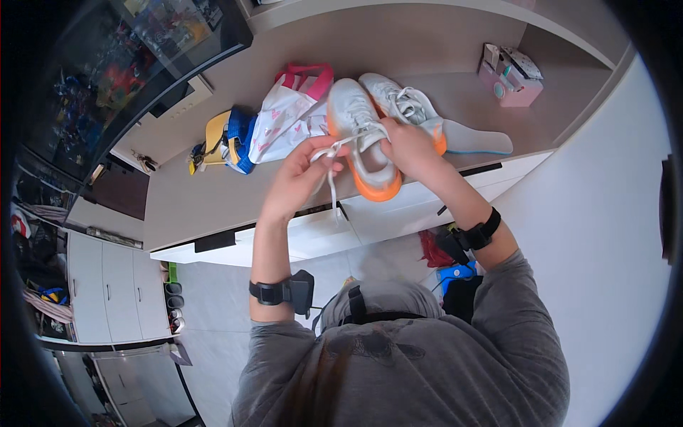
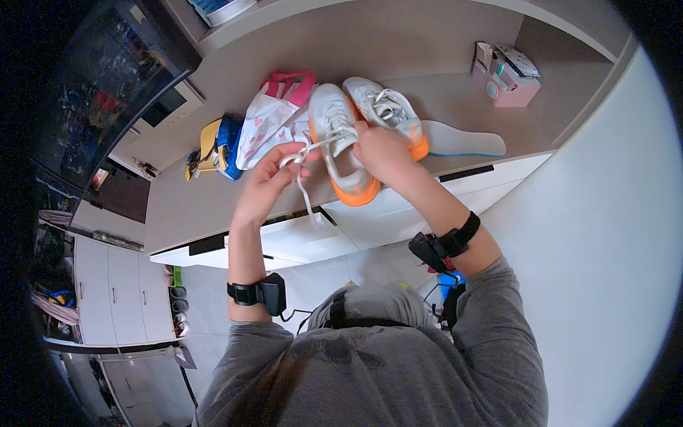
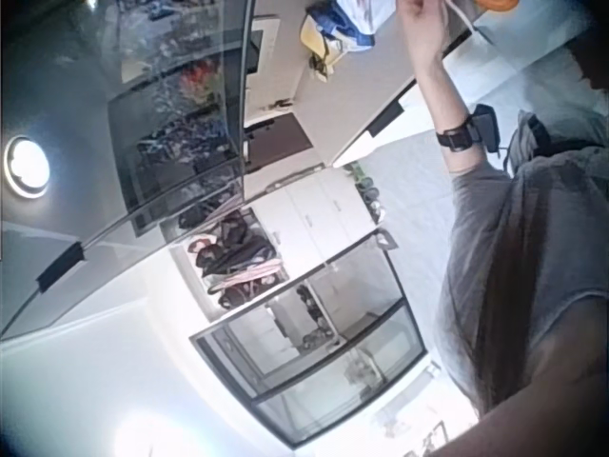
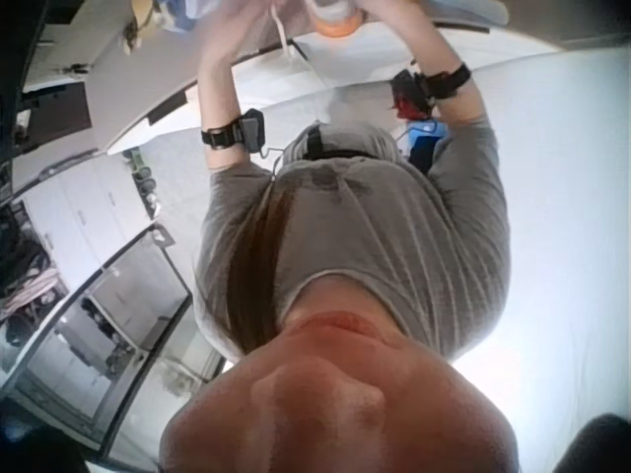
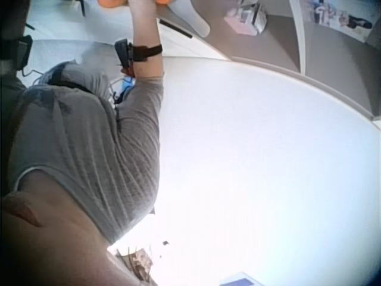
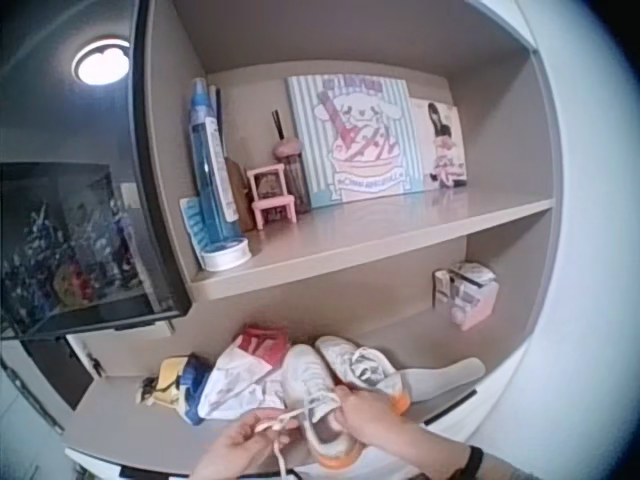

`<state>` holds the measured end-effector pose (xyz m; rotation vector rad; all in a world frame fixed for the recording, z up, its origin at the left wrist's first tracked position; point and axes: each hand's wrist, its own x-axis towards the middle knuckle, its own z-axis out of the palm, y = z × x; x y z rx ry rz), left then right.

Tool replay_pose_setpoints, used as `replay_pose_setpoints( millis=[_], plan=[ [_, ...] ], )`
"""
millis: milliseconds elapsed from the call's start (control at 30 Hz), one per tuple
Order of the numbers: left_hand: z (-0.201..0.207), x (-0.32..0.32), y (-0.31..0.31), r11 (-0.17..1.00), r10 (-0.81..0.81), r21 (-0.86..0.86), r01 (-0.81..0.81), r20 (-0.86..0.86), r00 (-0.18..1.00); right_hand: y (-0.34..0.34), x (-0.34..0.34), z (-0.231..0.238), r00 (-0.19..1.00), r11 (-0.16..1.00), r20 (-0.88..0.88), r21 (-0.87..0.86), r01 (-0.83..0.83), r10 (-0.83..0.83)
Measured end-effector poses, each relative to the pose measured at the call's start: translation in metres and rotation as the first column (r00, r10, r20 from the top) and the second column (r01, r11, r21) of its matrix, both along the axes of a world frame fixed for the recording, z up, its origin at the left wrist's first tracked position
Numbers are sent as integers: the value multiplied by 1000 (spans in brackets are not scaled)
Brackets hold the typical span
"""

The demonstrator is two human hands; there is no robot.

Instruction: Putting insoles into shoes, organizing footwear on a shelf, and washing a cleaning cloth in a bathroom sink.

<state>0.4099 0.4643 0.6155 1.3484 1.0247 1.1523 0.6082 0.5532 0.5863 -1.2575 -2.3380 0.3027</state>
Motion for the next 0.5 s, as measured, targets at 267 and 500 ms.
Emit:
replay_pose_setpoints(
  millis=[267, 500],
  plan=[
    [-17, 6, 7, 993, 110, -75, -96, 229, 967, 2, 18, 11, 991, 980, 43, -154, -122, 130],
    [-19, 21, 2, 989, 122, -111, -96, 253, 960, -32, 20, 28, 981, 983, -135, 142, -119, 138]
  ],
)
